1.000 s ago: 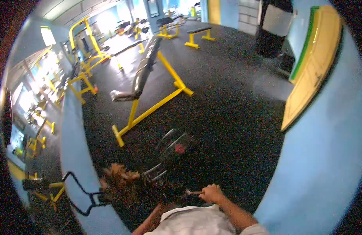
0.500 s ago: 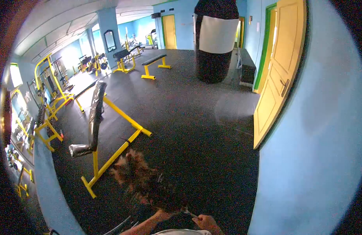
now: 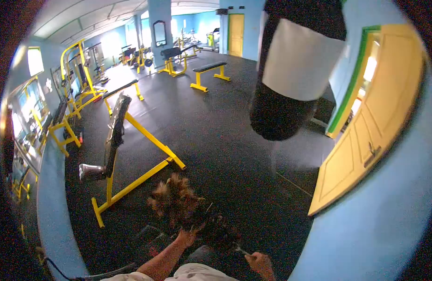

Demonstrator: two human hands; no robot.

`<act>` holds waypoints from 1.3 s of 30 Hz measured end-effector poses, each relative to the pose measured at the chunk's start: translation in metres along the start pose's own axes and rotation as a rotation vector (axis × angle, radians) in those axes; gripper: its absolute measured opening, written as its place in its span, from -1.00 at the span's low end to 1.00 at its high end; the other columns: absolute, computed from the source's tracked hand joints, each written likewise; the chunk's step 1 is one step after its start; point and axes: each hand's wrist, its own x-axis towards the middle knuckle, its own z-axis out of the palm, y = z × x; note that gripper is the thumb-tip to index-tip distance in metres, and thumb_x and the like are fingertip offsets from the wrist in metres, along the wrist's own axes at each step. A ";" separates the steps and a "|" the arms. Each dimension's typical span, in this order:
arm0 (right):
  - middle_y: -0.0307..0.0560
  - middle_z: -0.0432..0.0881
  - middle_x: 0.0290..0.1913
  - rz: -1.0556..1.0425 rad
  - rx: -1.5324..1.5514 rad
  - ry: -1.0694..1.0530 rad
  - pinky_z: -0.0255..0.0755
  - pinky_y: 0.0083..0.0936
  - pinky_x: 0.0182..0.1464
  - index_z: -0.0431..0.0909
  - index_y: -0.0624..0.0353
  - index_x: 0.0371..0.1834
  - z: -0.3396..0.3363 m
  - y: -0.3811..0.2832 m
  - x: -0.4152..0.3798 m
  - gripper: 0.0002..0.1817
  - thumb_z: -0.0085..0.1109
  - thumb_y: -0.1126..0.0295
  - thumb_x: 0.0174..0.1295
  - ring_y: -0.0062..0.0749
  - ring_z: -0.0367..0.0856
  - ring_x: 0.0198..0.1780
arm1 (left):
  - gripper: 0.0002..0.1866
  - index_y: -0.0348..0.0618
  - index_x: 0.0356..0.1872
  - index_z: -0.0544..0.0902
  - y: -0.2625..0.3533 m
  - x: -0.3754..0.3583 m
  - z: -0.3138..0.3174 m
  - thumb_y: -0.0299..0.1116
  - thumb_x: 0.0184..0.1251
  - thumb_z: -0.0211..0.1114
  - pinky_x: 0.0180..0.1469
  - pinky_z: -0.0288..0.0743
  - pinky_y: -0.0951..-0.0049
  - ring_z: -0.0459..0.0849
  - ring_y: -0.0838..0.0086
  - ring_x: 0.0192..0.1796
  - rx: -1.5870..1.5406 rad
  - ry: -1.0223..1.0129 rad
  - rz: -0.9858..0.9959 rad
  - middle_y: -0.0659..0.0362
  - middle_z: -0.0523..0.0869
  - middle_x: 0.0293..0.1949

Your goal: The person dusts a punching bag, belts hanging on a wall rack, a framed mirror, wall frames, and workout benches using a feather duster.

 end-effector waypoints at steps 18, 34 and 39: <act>-0.06 0.68 -0.31 -0.175 -0.007 -0.320 0.47 -0.50 -0.20 0.66 0.12 -0.32 -0.007 -0.200 0.460 -0.73 0.17 0.28 -0.09 -0.39 0.64 -0.26 | -0.56 -0.10 0.13 0.38 0.019 0.285 -0.219 -0.26 0.25 0.22 0.09 0.35 0.33 0.42 0.38 0.03 -0.199 0.279 -0.294 0.19 0.52 -0.03; 0.00 0.57 -0.62 -0.229 -0.180 0.041 0.43 -0.21 -0.40 0.57 0.13 -0.67 -0.120 -0.308 0.842 -0.45 0.12 -0.20 0.05 -0.07 0.57 -0.51 | -0.42 -0.11 0.21 0.34 -0.139 0.610 -0.373 -0.30 0.16 0.32 0.19 0.26 0.36 0.38 0.39 0.14 -0.867 0.829 -0.456 0.18 0.38 0.13; 0.07 0.58 -0.55 -0.097 -0.175 0.035 0.42 -0.18 -0.27 0.59 0.14 -0.61 -0.176 -0.307 0.935 -0.42 0.09 -0.23 0.06 -0.04 0.59 -0.37 | -0.36 -0.15 0.24 0.32 -0.092 0.723 -0.409 -0.35 0.11 0.36 0.16 0.31 0.37 0.40 0.40 0.16 -0.614 0.944 -0.054 0.18 0.36 0.19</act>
